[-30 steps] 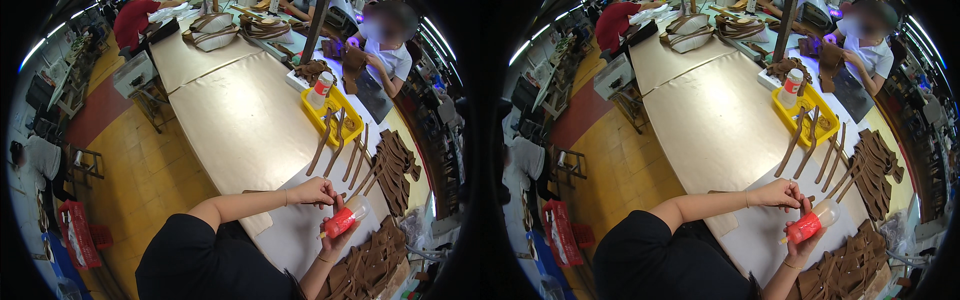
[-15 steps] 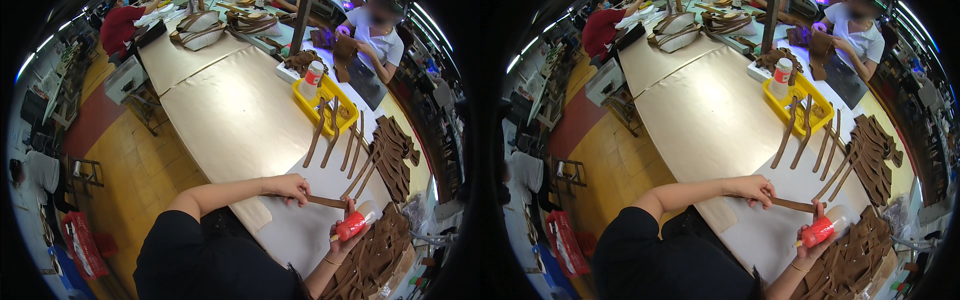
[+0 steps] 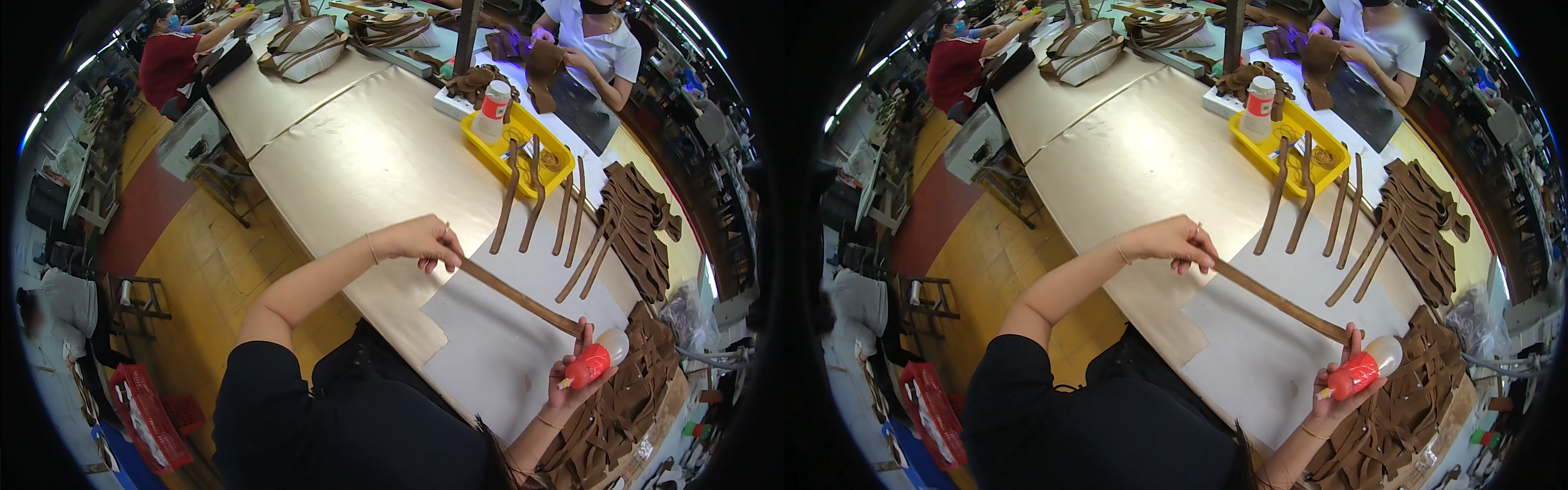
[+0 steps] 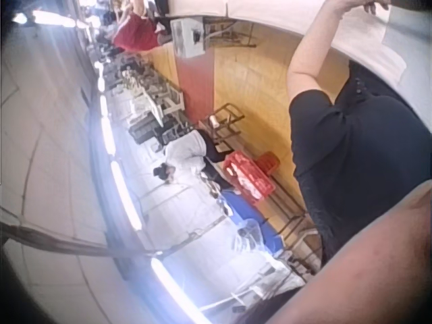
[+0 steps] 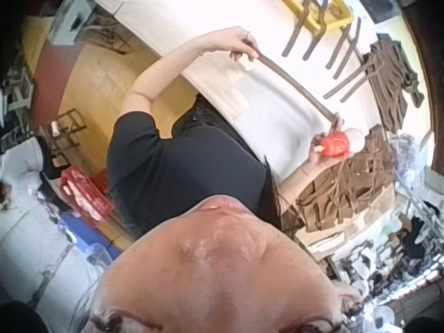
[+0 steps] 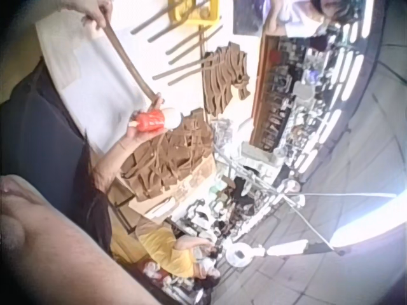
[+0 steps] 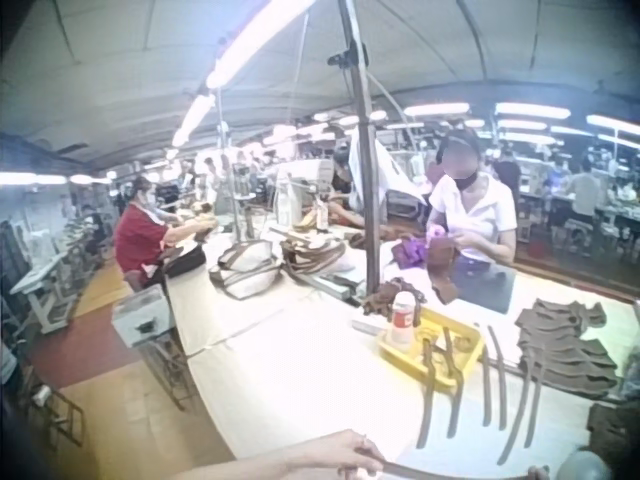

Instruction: The person applies glue from a red-capped bottle to long brown leather strips and larger leather pieces on a white worktable. They place glued strips onto other pieces and arrange them in rows, handling items one at a time.

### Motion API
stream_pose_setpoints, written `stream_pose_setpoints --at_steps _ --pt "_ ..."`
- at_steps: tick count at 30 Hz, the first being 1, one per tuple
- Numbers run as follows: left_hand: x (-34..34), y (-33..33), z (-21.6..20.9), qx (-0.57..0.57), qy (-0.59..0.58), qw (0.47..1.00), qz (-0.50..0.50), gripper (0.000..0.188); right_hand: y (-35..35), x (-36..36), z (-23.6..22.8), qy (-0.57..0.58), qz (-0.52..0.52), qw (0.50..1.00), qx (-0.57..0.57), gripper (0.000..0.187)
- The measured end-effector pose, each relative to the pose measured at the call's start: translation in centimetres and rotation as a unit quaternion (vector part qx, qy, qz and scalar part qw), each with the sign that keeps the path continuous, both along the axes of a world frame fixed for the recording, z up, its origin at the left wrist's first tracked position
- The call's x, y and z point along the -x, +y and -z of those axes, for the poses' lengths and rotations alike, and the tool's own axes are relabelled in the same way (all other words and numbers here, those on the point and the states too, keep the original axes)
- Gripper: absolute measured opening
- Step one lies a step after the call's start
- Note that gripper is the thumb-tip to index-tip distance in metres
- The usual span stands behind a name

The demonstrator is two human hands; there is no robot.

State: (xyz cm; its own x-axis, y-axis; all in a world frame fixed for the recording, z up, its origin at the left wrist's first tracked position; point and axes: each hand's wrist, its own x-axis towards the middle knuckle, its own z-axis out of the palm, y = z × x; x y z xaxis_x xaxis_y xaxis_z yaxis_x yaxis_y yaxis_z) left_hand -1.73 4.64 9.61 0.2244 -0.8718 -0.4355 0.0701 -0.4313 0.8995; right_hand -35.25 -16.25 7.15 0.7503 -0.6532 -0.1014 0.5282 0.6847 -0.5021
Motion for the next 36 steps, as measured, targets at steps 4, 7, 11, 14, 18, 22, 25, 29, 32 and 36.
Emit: stream_pose_setpoints --at_steps 4,7,11,14,18,22,25,29,32,36 --pt "-0.9 0.0 -2.7 0.091 -0.026 0.992 -0.078 0.017 0.5 -0.7 -0.3 -0.01 -0.003 1.0 0.003 0.097" --pt "-0.8 -1.0 -4.8 0.187 -0.042 0.975 -0.113 0.015 0.8 -1.0 -0.2 -0.029 -0.012 0.999 -0.008 0.098" --pt "0.4 -2.5 -8.4 0.293 -0.065 0.948 -0.107 0.017 0.6 0.0 1.0 -0.016 -0.015 0.999 -0.036 0.096" --pt "1.6 -3.4 -11.7 0.343 -0.03 0.936 -0.077 0.02 0.9 0.7 1.4 -0.01 -0.022 0.999 -0.041 0.095" --pt "3.1 -3.5 -16.4 0.346 -0.136 0.928 -0.032 0.02 1.1 1.2 1.6 0.001 -0.014 0.999 -0.03 0.093" --pt "3.8 -2.9 -18.3 0.363 -0.258 0.895 0.012 0.021 1.2 1.7 1.5 0.012 0.01 1.0 -0.016 0.09" --pt "5.1 -2.4 -18.6 0.346 -0.322 0.881 0.025 0.022 0.5 2.9 1.7 -0.011 0.013 1.0 -0.022 0.089" --pt "7.8 -1.0 -18.9 0.27 -0.269 0.923 0.045 0.015 -0.9 3.2 2.1 -0.042 0.002 0.999 -0.009 0.09" --pt "10.1 -1.0 -18.5 0.308 -0.235 0.921 0.045 0.019 -2.2 4.1 1.1 -0.068 0.004 0.997 0.036 0.093" --pt "13.4 -1.1 -17.1 0.356 -0.08 0.931 -0.003 0.019 -2.3 6.0 0.0 -0.077 0.046 0.994 0.069 0.094"
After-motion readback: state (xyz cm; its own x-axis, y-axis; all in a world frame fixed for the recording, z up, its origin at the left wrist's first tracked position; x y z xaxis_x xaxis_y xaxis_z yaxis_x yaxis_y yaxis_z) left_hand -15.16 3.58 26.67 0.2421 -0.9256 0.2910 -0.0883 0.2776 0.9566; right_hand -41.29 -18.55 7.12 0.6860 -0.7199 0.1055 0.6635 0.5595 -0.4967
